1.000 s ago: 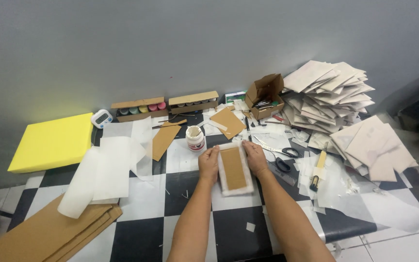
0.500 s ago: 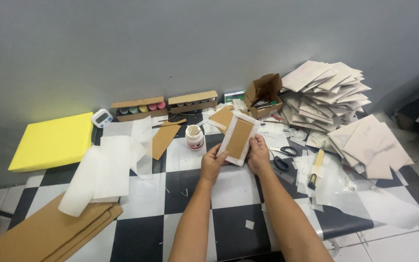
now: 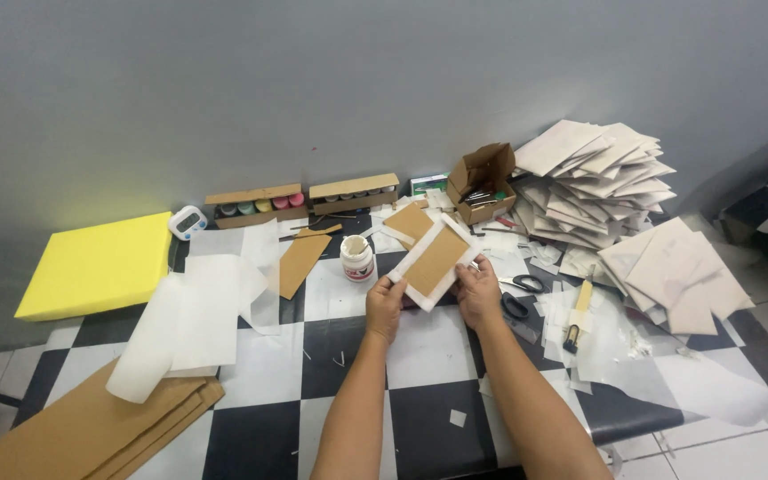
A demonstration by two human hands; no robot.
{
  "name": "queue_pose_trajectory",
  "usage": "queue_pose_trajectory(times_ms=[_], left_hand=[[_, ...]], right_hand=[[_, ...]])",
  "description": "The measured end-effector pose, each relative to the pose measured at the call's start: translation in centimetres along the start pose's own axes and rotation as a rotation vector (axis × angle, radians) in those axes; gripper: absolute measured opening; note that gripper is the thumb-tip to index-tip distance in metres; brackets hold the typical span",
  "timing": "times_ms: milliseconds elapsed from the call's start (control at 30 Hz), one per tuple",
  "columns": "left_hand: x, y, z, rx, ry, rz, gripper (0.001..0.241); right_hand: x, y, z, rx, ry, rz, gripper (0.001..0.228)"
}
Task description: Assembling cardboard packaging by cutting materials with scissors and applying glue to join components.
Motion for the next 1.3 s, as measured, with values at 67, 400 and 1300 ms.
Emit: queue_pose_trajectory(times_ms=[67, 400, 1300], left_hand=[[-2.5, -3.5, 1.9, 0.119, -0.014, 0.02, 0.035], [-4.7, -5.7, 3.6, 0.319, -0.029, 0.108, 0.065], [-4.1, 4.0, 6.3, -0.779, 0.322, -0.123, 0.07]], right_hand=[[-0.2, -0.7, 0.2, 0.047, -0.049, -0.009, 0.032], [5.1, -5.8, -2.3, 0.654, -0.412, -0.122, 0.036], [-0.8, -1.8, -15.3, 1.14, -0.338, 0.249, 0.025]])
Point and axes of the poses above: each hand's wrist, its own x-axis away from the middle knuckle, its own z-axis out of the back of the hand, y = z × x, the point moved 1 cm from there along -x, towards the middle knuckle, and after that the axes turned 3 degrees about x, right-handed, at the moved point
